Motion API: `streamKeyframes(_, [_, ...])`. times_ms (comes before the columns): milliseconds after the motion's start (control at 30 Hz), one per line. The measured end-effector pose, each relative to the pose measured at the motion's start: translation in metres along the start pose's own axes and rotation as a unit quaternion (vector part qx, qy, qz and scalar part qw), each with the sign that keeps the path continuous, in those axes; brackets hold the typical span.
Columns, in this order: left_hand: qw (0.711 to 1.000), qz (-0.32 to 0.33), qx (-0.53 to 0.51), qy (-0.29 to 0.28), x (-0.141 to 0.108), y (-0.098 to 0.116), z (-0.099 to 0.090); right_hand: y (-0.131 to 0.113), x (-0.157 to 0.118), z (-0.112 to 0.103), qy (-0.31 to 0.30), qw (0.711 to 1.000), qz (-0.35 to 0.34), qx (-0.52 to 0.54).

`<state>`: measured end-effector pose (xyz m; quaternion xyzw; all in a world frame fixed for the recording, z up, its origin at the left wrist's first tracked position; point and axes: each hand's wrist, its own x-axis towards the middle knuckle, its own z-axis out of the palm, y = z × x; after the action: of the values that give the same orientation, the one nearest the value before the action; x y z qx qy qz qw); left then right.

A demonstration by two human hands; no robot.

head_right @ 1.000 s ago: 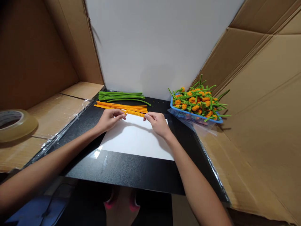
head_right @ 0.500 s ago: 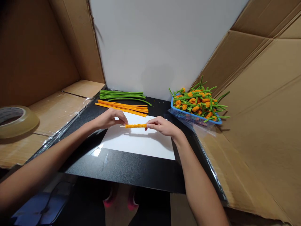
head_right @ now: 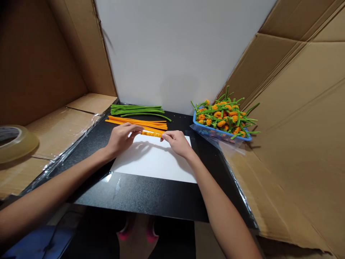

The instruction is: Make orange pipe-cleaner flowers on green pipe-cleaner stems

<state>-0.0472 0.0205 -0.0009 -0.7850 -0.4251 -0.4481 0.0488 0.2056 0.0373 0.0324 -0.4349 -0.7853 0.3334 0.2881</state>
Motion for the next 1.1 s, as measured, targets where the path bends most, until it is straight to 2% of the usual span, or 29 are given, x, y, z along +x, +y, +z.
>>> streamKeyframes(100, [0.995, 0.077, 0.063, 0.031, 0.0, 0.0, -0.002, 0.004, 0.001, 0.005, -0.028, 0.976, 0.087, 0.195])
streamKeyframes(233, [0.984, 0.155, 0.088, 0.0, 0.002, -0.009, -0.006, 0.011, 0.0, 0.002, -0.084, 0.907, 0.173, 0.375])
streamKeyframes(400, [0.969, 0.228, 0.08, -0.047, 0.0, -0.019, -0.011, 0.017, -0.001, -0.001, -0.18, 0.816, 0.264, 0.482])
streamKeyframes(467, [0.967, 0.24, 0.066, -0.05, -0.001, -0.019, -0.014, 0.017, -0.001, 0.002, -0.2, 0.793, 0.282, 0.501])
streamKeyframes(533, [0.965, 0.249, 0.07, -0.049, -0.001, -0.018, -0.015, 0.016, -0.002, 0.004, -0.207, 0.783, 0.287, 0.511])
streamKeyframes(733, [0.943, 0.298, 0.146, -0.031, 0.0, -0.018, -0.013, 0.012, -0.001, 0.008, -0.194, 0.801, 0.264, 0.501])
streamKeyframes(867, [0.956, 0.271, 0.107, -0.047, 0.0, -0.02, -0.01, 0.011, -0.002, 0.012, -0.144, 0.848, 0.234, 0.453])
streamKeyframes(1033, [0.952, 0.261, 0.139, -0.078, 0.0, -0.023, -0.009, 0.013, 0.0, 0.017, -0.074, 0.893, 0.206, 0.393])
streamKeyframes(1100, [0.954, 0.245, 0.146, -0.094, -0.001, -0.027, -0.008, 0.015, 0.002, 0.017, -0.02, 0.925, 0.184, 0.332])
